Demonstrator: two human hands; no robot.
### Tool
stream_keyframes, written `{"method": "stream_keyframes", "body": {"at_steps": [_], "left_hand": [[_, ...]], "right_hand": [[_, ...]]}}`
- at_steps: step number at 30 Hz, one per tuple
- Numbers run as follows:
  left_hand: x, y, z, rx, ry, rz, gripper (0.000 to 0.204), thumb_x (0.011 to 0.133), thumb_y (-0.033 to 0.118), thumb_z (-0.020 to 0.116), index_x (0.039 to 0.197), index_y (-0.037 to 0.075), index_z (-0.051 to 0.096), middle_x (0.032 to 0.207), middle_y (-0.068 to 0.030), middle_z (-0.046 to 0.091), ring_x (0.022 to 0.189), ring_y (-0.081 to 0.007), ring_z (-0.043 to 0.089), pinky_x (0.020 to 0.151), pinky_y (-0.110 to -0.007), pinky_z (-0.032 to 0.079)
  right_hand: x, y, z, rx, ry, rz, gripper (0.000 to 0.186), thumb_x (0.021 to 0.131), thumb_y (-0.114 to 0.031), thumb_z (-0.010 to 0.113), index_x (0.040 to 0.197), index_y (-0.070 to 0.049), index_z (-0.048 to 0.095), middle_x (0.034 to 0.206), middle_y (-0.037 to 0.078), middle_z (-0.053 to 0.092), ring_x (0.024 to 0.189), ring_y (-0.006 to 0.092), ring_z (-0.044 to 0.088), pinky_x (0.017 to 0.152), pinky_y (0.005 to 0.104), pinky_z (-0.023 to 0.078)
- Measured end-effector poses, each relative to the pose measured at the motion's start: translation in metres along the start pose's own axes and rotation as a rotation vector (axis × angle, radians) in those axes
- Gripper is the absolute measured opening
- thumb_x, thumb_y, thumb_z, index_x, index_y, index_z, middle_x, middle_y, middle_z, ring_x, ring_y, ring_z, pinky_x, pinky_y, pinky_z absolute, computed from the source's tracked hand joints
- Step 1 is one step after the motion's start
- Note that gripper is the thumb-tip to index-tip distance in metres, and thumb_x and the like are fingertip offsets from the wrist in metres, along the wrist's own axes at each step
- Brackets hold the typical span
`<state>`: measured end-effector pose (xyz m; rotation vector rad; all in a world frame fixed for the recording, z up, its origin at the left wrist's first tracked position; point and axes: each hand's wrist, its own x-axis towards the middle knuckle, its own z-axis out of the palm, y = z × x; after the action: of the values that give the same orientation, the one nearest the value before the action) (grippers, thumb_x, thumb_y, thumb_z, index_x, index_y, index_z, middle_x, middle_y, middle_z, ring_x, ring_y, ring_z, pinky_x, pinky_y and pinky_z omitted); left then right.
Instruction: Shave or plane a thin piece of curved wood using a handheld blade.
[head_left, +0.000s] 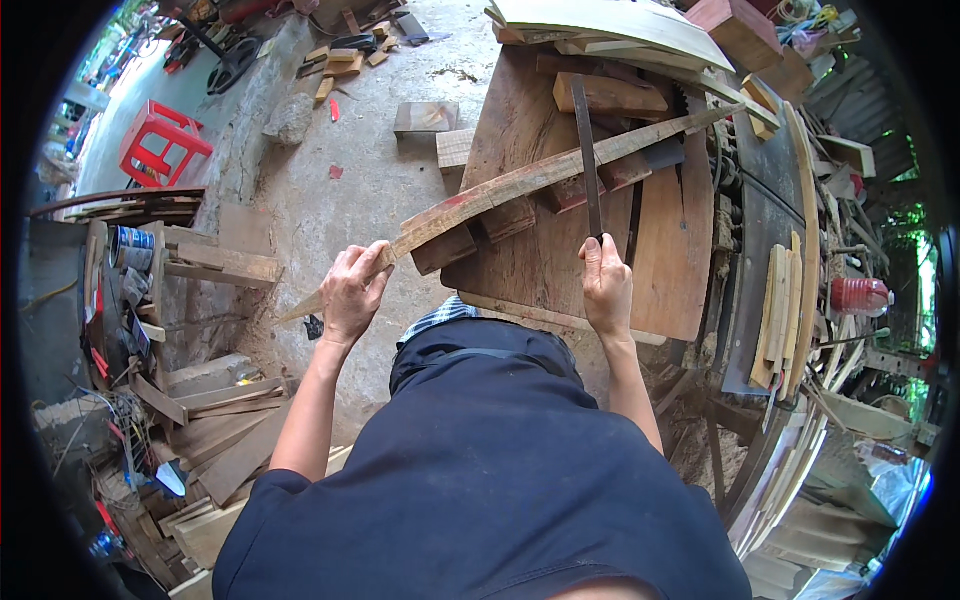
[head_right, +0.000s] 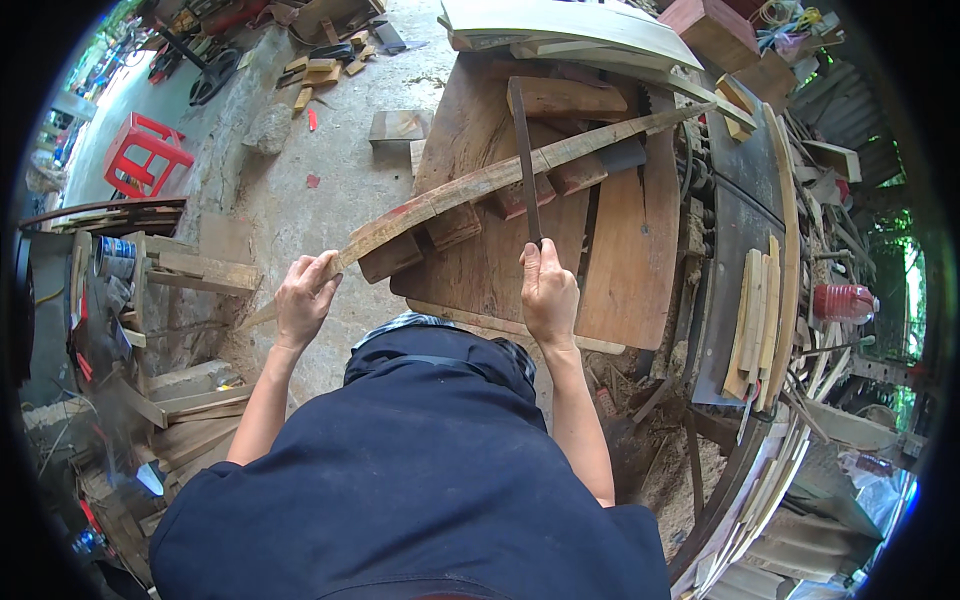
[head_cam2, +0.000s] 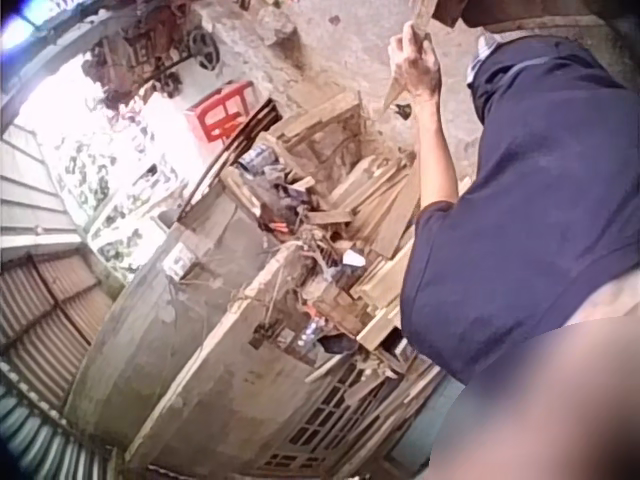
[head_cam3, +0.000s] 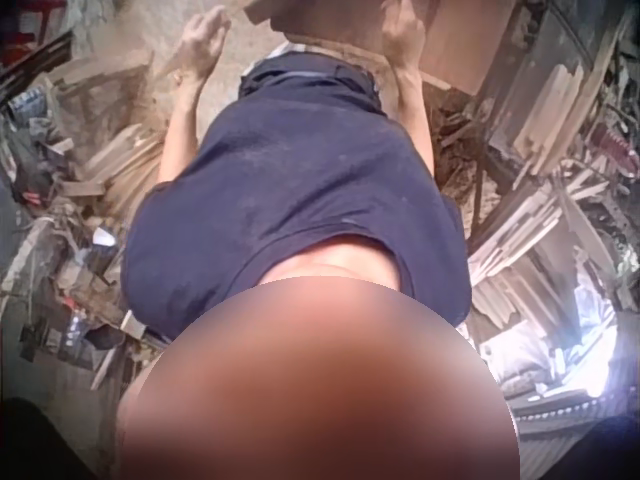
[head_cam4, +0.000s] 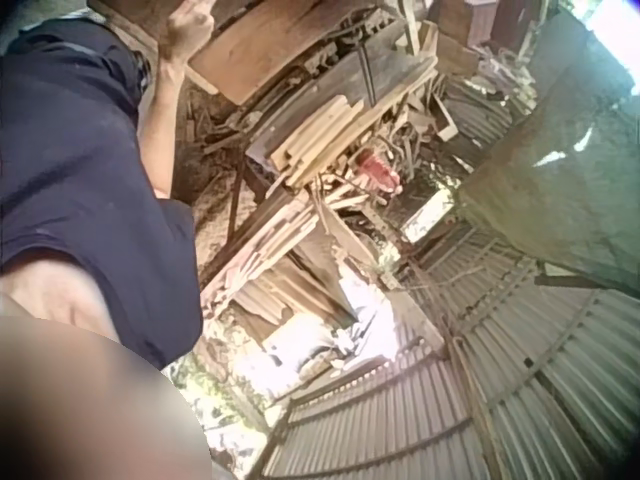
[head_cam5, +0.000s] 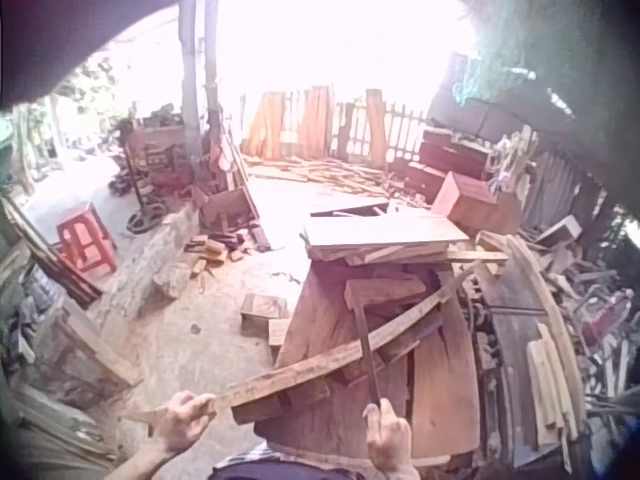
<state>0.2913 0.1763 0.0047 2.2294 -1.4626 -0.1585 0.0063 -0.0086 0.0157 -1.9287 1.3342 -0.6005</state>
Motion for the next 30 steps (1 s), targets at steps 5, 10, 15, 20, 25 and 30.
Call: {"method": "stream_keyframes", "body": {"at_steps": [5, 10, 15, 20, 25, 30], "left_hand": [[0.000, 0.010, -0.004, 0.090, 0.021, 0.032, 0.042, 0.086, 0.028, 0.063, 0.124, 0.012, 0.057, 0.108, -0.0096, 0.057, 0.102, -0.0271, 0.053, 0.088, -0.039, 0.042], [0.030, 0.044, 0.007, 0.070, 0.154, 0.099, 0.038, 0.091, 0.031, 0.056, 0.121, 0.008, 0.059, 0.115, -0.0082, 0.058, 0.108, -0.0243, 0.052, 0.095, -0.040, 0.036], [0.078, 0.077, 0.070, 0.079, 0.206, 0.060, 0.033, 0.095, 0.030, 0.047, 0.114, 0.009, 0.063, 0.115, -0.0061, 0.059, 0.110, -0.0232, 0.052, 0.096, -0.040, 0.036], [0.088, 0.084, 0.097, 0.191, 0.181, -0.035, 0.033, 0.096, 0.033, 0.044, 0.101, 0.011, 0.068, 0.112, -0.0014, 0.062, 0.105, -0.0227, 0.057, 0.091, -0.041, 0.040], [0.090, 0.086, 0.102, 0.222, 0.194, -0.054, 0.032, 0.096, 0.032, 0.043, 0.100, 0.011, 0.068, 0.108, -0.0029, 0.064, 0.101, -0.0241, 0.059, 0.088, -0.041, 0.042], [0.091, 0.086, 0.101, 0.241, 0.146, -0.076, 0.034, 0.097, 0.032, 0.041, 0.098, 0.010, 0.067, 0.107, -0.0045, 0.064, 0.100, -0.0256, 0.059, 0.087, -0.041, 0.042]], "right_hand": [[-0.012, 0.011, 0.006, 0.013, 0.028, -0.105, 0.034, 0.102, -0.029, 0.041, 0.083, -0.003, 0.052, 0.050, 0.010, 0.043, 0.040, 0.0155, 0.045, 0.042, 0.0339, 0.031], [-0.024, 0.015, 0.012, -0.101, -0.039, -0.114, 0.033, 0.102, -0.031, 0.039, 0.087, -0.004, 0.053, 0.054, 0.015, 0.053, 0.048, 0.0292, 0.057, 0.047, 0.0411, 0.039], [-0.019, -0.001, 0.032, -0.228, -0.141, -0.170, 0.029, 0.099, -0.032, 0.039, 0.096, -0.007, 0.054, 0.061, 0.022, 0.061, 0.062, 0.0421, 0.063, 0.054, 0.0513, 0.049], [-0.015, -0.009, 0.045, -0.267, -0.150, -0.235, 0.026, 0.098, -0.030, 0.042, 0.089, -0.007, 0.051, 0.065, 0.023, 0.062, 0.063, 0.0417, 0.063, 0.054, 0.0509, 0.050], [-0.012, -0.008, 0.056, -0.280, -0.151, -0.228, 0.027, 0.098, -0.030, 0.042, 0.088, -0.007, 0.051, 0.066, 0.023, 0.063, 0.064, 0.0417, 0.064, 0.055, 0.0497, 0.051], [-0.019, -0.020, 0.054, -0.300, -0.144, -0.223, 0.028, 0.098, -0.029, 0.041, 0.086, -0.007, 0.052, 0.066, 0.023, 0.063, 0.064, 0.0407, 0.065, 0.056, 0.0490, 0.052]]}}
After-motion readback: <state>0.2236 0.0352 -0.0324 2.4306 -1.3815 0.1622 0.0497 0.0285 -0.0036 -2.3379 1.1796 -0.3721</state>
